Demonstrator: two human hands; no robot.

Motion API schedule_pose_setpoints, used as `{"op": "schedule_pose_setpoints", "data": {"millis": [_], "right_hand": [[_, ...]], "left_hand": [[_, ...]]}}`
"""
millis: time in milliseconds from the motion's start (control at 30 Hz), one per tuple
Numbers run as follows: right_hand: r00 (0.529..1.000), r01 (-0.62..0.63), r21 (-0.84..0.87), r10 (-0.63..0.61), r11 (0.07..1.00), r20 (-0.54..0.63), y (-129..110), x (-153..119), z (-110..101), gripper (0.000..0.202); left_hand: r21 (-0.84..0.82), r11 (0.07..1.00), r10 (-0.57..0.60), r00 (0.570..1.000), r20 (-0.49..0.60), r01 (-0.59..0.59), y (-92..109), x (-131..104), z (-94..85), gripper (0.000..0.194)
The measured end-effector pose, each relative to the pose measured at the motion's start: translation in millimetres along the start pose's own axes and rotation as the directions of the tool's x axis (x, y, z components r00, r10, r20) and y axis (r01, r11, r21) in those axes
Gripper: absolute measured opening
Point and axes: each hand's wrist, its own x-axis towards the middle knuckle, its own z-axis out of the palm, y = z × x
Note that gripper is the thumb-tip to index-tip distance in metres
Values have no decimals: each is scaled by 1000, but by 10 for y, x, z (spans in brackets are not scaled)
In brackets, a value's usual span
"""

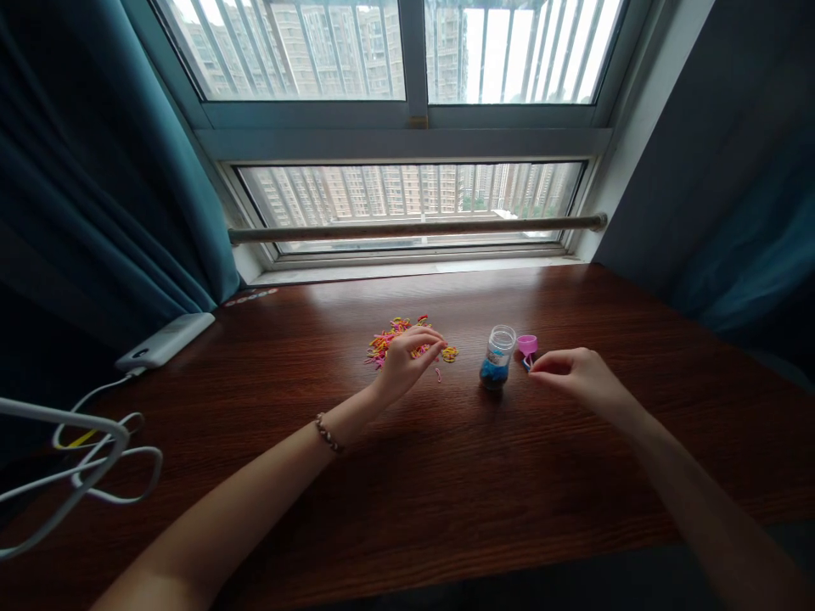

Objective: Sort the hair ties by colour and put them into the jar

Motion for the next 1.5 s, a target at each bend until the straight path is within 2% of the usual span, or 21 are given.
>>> {"op": "schedule_pose_setpoints", "data": {"millis": [67, 167, 300, 467, 600, 700, 800, 867, 967, 1067, 1200, 1333, 1400, 1433, 1500], "right_hand": [[991, -72, -156, 53, 985, -122, 250, 95, 29, 18], [987, -125, -284, 89, 951, -136, 452, 207, 188, 22], [982, -178, -382, 140, 907, -125, 508, 303, 284, 18], [984, -178, -423, 160, 889, -77, 660, 360, 160, 18], [989, -116, -417, 142, 901, 33, 701, 295, -43, 19], [995, -57, -396, 84, 917, 52, 468, 192, -228, 19], [992, 13, -348, -57, 937, -117, 27, 100, -348, 18], [967, 55, -336, -134, 940, -218, -282, 75, -357, 19], [952, 129, -315, -206, 940, -227, -594, 120, -279, 17], [953, 136, -346, -218, 928, -211, -673, 230, -186, 17], [974, 75, -383, -149, 921, -168, -653, 311, -164, 18], [949, 84, -333, -177, 939, -260, -784, 205, -88, 18], [931, 158, -283, -238, 946, -276, -882, 129, 85, 18], [929, 212, -255, -276, 944, -248, -922, 101, 212, 17], [931, 334, -219, -357, 917, -75, -967, 79, 525, 15]], "left_hand": [[58, 998, -11, 1000, 7, 10, -110, -161, -127, 16], [123, 992, -12, 999, 42, 6, -235, -344, -273, 17], [167, 986, 11, 999, 47, -19, -310, -455, -364, 13], [143, 989, 23, 998, 52, -31, -304, -499, -353, 12], [109, 994, 18, 994, 107, -30, -284, -551, -318, 13], [91, 996, -7, 992, 129, -4, -267, -581, -304, 14], [85, 996, -21, 991, 132, 9, -253, -592, -298, 14], [87, 996, -22, 991, 132, 10, -247, -592, -296, 15], [99, 995, -27, 990, 140, 13, -233, -592, -298, 16], [114, 993, -22, 988, 153, 4, -213, -596, -304, 18], [120, 993, -13, 987, 158, -7, -206, -608, -306, 19], [122, 993, -16, 991, 134, 0, -236, -614, -295, 19], [128, 992, -18, 993, 118, 3, -259, -610, -296, 18], [133, 991, -19, 994, 109, 4, -273, -606, -301, 18], [148, 989, -20, 996, 82, 8, -307, -590, -328, 16]]}}
